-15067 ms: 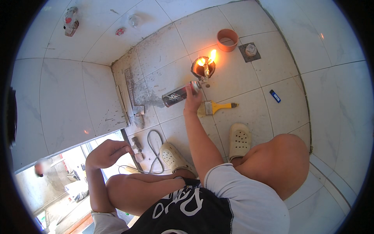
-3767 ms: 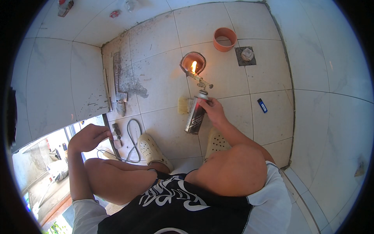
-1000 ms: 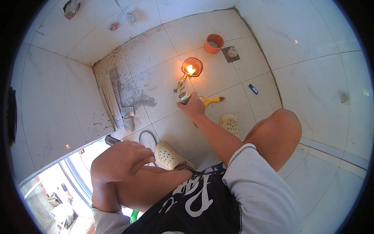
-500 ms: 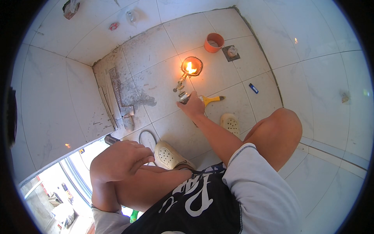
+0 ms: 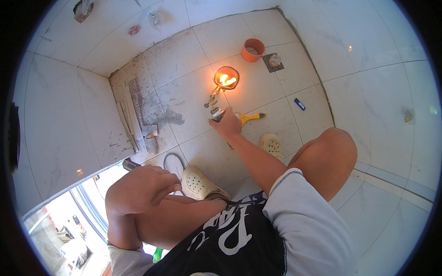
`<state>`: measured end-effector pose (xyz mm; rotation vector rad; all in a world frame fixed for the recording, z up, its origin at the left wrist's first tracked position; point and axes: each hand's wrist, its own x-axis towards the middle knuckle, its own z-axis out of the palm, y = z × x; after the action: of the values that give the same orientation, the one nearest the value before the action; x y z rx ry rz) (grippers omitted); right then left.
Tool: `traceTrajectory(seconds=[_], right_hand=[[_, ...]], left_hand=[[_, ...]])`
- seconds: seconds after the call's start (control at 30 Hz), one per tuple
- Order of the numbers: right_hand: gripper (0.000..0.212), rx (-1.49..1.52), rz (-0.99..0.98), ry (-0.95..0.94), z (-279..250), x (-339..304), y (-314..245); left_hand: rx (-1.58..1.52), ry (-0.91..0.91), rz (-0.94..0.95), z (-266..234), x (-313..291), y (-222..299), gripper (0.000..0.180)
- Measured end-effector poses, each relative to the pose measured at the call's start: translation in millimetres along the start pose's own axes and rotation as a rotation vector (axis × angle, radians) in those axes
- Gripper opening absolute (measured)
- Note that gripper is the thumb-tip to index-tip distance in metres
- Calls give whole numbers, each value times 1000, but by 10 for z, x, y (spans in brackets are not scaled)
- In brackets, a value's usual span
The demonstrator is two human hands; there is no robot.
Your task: The person uses a blowtorch to heat a terracotta pipe fitting on the floor, then uses a hammer and a screwdriver to adjust and fit the pipe. They also use a brush to clean the area around the fitting.
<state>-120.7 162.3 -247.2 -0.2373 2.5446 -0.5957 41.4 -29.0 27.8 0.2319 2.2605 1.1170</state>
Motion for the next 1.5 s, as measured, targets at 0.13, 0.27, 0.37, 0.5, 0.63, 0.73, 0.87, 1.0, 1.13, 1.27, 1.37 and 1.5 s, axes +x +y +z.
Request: traceTrajectory(seconds=[0.13, 0.27, 0.37, 0.5, 0.63, 0.73, 0.87, 1.0, 1.13, 1.27, 1.37, 1.5], right_hand=[[66, 25, 7, 4, -1, 8, -3], [70, 7, -6, -12, 21, 27, -2], [71, -6, 1, -11, 38, 37, -16], [64, 50, 6, 12, 38, 26, -42], [68, 60, 24, -5, 5, 7, -40], [74, 64, 39, -17, -23, -8, -21], [70, 64, 74, 14, -55, -31, 3], [68, 75, 88, 32, -89, -48, 28], [71, 78, 92, 29, -101, -37, 63], [78, 61, 93, 18, -87, -25, 78], [72, 67, 57, 37, -85, -17, 48], [70, 91, 10, 0, -111, 47, -29]], left_hand=[[5, -3, -2, -8, 9, 9, 18], [3, -2, -5, -10, 18, 15, 18], [13, 2, -7, -3, 17, 20, 18], [9, 6, -7, 7, 8, 21, 18], [13, 5, -6, 6, 1, 14, 18], [1, 5, 0, 0, -5, 9, 19], [1, 3, -1, 0, -5, 14, 19], [-15, 17, 11, 0, 3, 21, 19], [-11, 2, 5, -6, 8, 29, 19], [-9, 0, -10, -6, 10, 50, 19], [1, -3, -12, -4, 19, 66, 19], [15, -22, -20, -3, 23, 67, 19]])
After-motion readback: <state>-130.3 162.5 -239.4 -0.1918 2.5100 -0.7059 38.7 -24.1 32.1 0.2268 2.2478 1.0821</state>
